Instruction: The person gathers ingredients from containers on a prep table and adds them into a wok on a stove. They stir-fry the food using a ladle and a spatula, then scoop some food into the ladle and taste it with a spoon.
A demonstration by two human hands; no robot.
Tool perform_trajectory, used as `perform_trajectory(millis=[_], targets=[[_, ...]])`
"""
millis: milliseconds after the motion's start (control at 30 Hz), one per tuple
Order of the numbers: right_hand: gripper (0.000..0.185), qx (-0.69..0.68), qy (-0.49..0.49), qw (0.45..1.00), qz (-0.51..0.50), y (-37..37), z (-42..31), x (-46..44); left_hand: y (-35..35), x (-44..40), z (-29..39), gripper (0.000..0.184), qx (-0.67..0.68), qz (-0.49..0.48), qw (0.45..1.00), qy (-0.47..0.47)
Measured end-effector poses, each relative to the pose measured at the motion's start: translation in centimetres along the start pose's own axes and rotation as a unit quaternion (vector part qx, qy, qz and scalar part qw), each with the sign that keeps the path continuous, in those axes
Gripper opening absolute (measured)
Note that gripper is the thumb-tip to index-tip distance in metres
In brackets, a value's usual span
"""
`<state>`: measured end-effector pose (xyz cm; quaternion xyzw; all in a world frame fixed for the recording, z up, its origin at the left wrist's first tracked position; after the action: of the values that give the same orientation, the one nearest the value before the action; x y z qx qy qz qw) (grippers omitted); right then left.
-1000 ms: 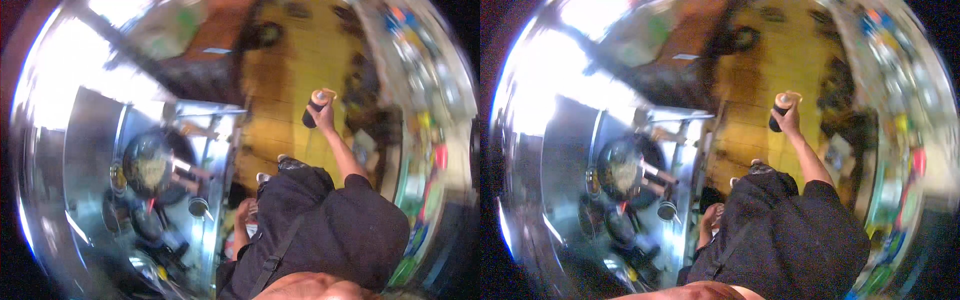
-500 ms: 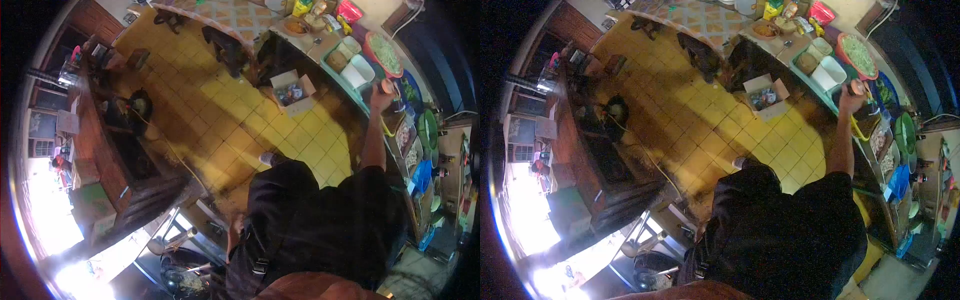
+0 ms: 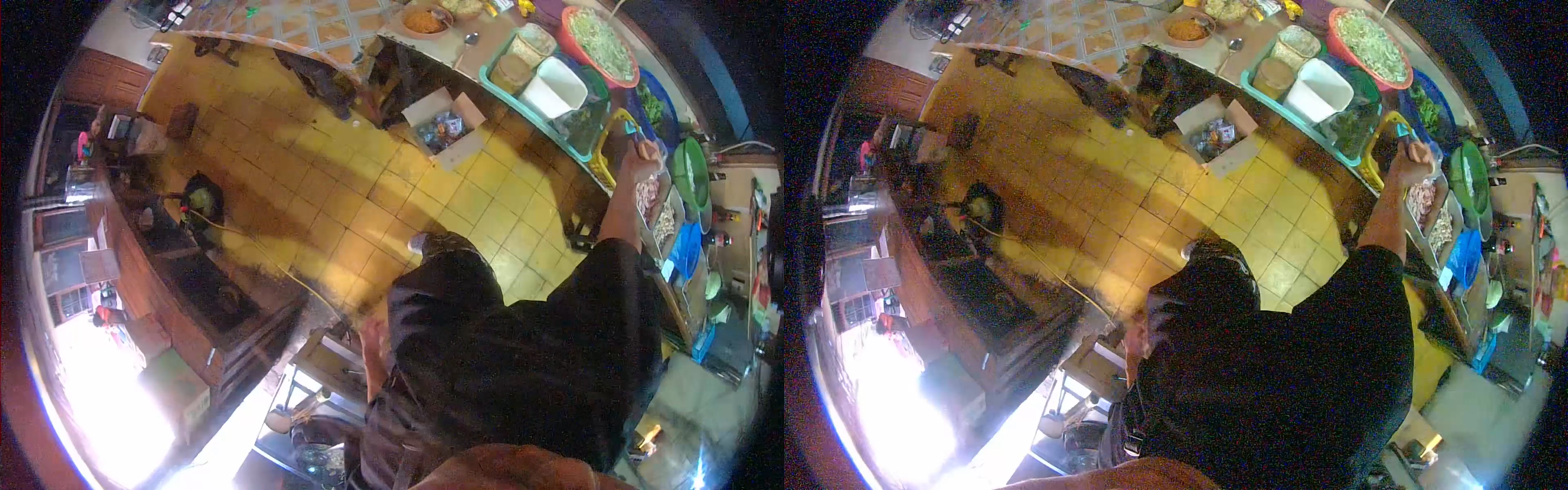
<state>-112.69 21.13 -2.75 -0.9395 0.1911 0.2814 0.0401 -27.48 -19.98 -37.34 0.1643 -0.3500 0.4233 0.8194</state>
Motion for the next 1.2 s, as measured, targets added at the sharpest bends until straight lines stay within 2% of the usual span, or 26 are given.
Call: perform_trajectory(millis=[33,100,167,200,233,300,333,367,433,500,533,567,600,633,700,800,833,867,933,967,1000,1067,1100,1133,1167,1200], targets=[[0.025,0.054,-0.030,0.998,0.007,-1.0,1.2,0.3,0.3,0.5,0.3,0.030,0.000,0.000,1.000,-0.001],[0.027,0.127,-0.077,0.989,0.006,-2.6,3.9,-0.6,1.3,3.8,0.5,0.031,0.266,0.040,0.960,-0.071],[0.030,0.185,-0.087,0.979,0.010,-2.5,4.7,-1.3,3.5,7.8,2.0,0.032,0.527,0.090,0.837,-0.119],[0.031,0.231,-0.082,0.969,0.031,-1.5,3.3,-0.4,4.8,8.9,2.8,0.033,0.649,0.112,0.742,-0.129],[0.032,0.302,-0.084,0.948,0.053,-0.6,1.7,1.0,3.8,8.4,2.3,0.033,0.667,0.129,0.725,-0.113],[0.035,0.437,-0.150,0.882,0.091,2.4,-2.0,5.0,0.1,7.2,-0.3,0.033,0.522,0.136,0.831,-0.135],[0.035,0.407,-0.157,0.898,0.063,4.6,-2.7,7.7,-1.3,7.4,4.7,0.032,0.312,0.155,0.937,-0.027],[0.036,0.402,-0.184,0.897,-0.002,7.9,-3.3,10.7,-2.4,8.4,10.4,0.030,0.070,0.221,0.971,0.059],[0.039,0.374,-0.253,0.883,-0.127,15.4,-5.5,18.9,-0.1,15.6,26.3,0.026,0.195,0.270,0.925,0.183],[0.042,0.334,-0.334,0.849,-0.239,23.0,-11.4,32.2,2.4,20.5,34.8,0.017,0.147,0.177,0.938,0.259],[0.043,0.222,-0.257,0.835,-0.433,27.4,-13.9,40.1,5.6,27.9,43.6,0.020,0.175,0.047,0.895,0.408],[0.045,0.150,-0.148,0.790,-0.576,31.2,-16.4,48.3,7.7,31.7,46.1,0.018,0.118,-0.136,0.821,0.542],[0.044,0.016,-0.095,0.712,-0.695,33.3,-22.7,57.9,9.3,37.1,49.5,0.030,0.050,-0.186,0.704,0.684],[0.042,-0.007,-0.360,0.624,-0.693,32.1,-30.1,65.3,11.4,39.8,50.2,0.048,0.019,-0.225,0.676,0.701],[0.038,-0.158,-0.349,0.462,-0.800,26.5,-45.4,76.2,14.0,44.2,49.5,0.064,0.028,-0.311,0.606,0.732],[0.027,-0.297,-0.407,0.300,-0.810,18.0,-58.2,87.1,12.0,46.1,45.2,0.070,-0.026,-0.217,0.635,0.741],[0.023,-0.337,-0.446,0.242,-0.793,14.7,-61.6,90.0,9.7,46.6,43.8,0.073,0.020,-0.255,0.673,0.694],[0.023,-0.365,-0.447,0.213,-0.788,11.6,-63.7,92.6,8.1,48.2,41.8,0.073,0.013,-0.217,0.684,0.696],[0.023,-0.403,-0.449,0.204,-0.771,6.1,-65.9,97.0,5.7,49.4,37.4,0.073,0.017,-0.105,0.785,0.611],[0.028,-0.440,-0.470,0.215,-0.734,2.7,-66.6,98.9,3.8,50.7,35.3,0.074,-0.028,0.011,0.801,0.598],[0.028,-0.458,-0.473,0.189,-0.728,-1.1,-65.7,101.4,2.9,52.0,33.3,0.074,-0.025,0.043,0.799,0.599],[0.044,-0.367,-0.404,0.091,-0.833,-7.1,-63.5,107.6,-0.6,53.3,28.8,0.073,-0.042,0.232,0.816,0.527],[0.051,-0.231,-0.393,0.008,-0.890,-10.4,-62.7,108.5,-0.9,54.6,27.3,0.073,-0.045,0.258,0.812,0.522],[0.057,-0.083,-0.375,-0.069,-0.921,-13.1,-60.9,108.2,-2.2,55.7,24.9,0.071,0.080,0.298,0.807,0.504],[0.054,-0.084,-0.388,-0.110,-0.911,-15.1,-59.8,108.6,-3.2,56.4,22.1,0.068,0.202,0.330,0.786,0.483],[0.051,-0.084,-0.400,-0.149,-0.901,-16.8,-57.9,109.7,-3.6,56.9,18.7,0.060,0.201,0.419,0.763,0.449]])
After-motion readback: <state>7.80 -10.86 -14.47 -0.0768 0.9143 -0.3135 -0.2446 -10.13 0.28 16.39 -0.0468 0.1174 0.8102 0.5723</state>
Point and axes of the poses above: each hand's wrist, its own x-axis away from the middle knuckle, its own y-axis out of the palm, z = x × y, the point moved 8 cm from there along -x, towards the middle knuckle, and after that the axes turned 14 degrees about x, right-handed, at the moved point
